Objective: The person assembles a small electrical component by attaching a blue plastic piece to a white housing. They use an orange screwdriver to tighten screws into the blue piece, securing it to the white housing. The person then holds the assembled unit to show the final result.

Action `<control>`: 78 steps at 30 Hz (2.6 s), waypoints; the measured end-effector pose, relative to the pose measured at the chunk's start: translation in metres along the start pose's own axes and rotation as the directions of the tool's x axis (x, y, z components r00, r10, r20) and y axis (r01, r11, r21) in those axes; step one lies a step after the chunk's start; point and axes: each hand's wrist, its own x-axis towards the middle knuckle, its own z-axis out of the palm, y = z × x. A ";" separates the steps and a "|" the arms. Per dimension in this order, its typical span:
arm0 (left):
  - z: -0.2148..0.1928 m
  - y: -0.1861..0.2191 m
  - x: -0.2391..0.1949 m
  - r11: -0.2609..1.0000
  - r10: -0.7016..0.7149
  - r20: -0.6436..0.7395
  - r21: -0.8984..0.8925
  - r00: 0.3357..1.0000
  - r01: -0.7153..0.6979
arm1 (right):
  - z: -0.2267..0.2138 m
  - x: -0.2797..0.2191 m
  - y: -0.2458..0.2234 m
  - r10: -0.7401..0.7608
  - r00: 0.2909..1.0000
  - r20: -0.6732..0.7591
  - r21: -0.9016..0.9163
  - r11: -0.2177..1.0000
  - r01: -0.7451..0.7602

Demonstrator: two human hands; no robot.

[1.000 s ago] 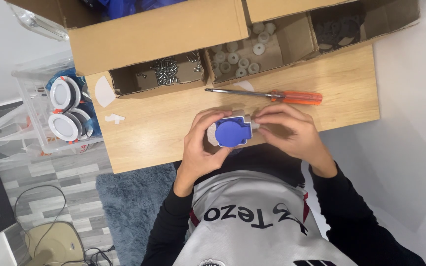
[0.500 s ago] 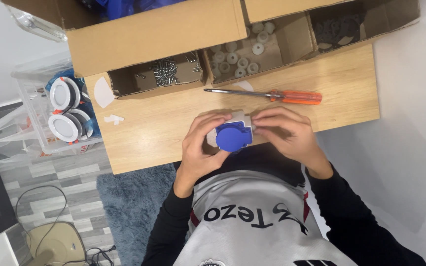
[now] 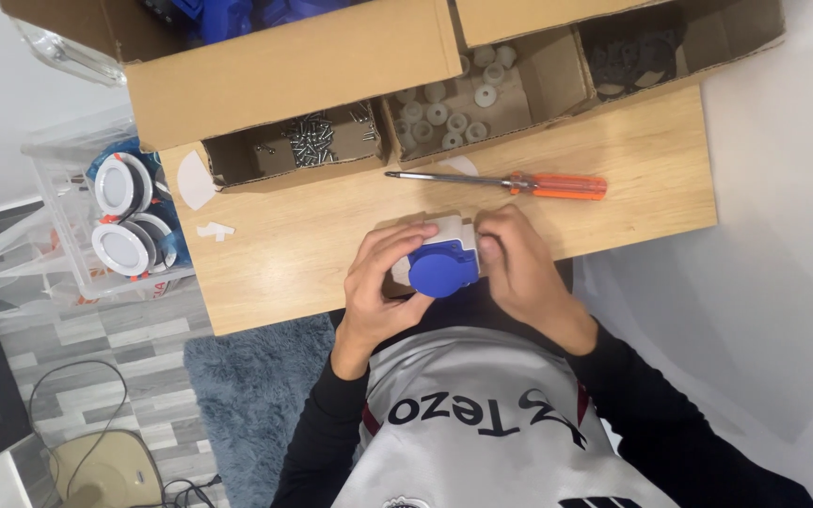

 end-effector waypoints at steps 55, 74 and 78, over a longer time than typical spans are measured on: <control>-0.026 0.007 0.003 0.989 -0.128 0.276 0.108 0.953 0.101 | 0.010 0.141 -0.064 -0.421 0.881 0.217 -0.051 0.896 0.441; -0.027 0.007 0.002 0.988 -0.120 0.247 0.123 0.962 0.091 | -0.027 0.123 -0.071 -0.323 0.939 0.119 0.030 0.946 0.322; -0.028 0.009 -0.002 0.972 -0.232 0.194 0.015 0.953 0.234 | -0.055 0.094 -0.063 -0.343 0.928 -0.148 0.120 0.925 0.361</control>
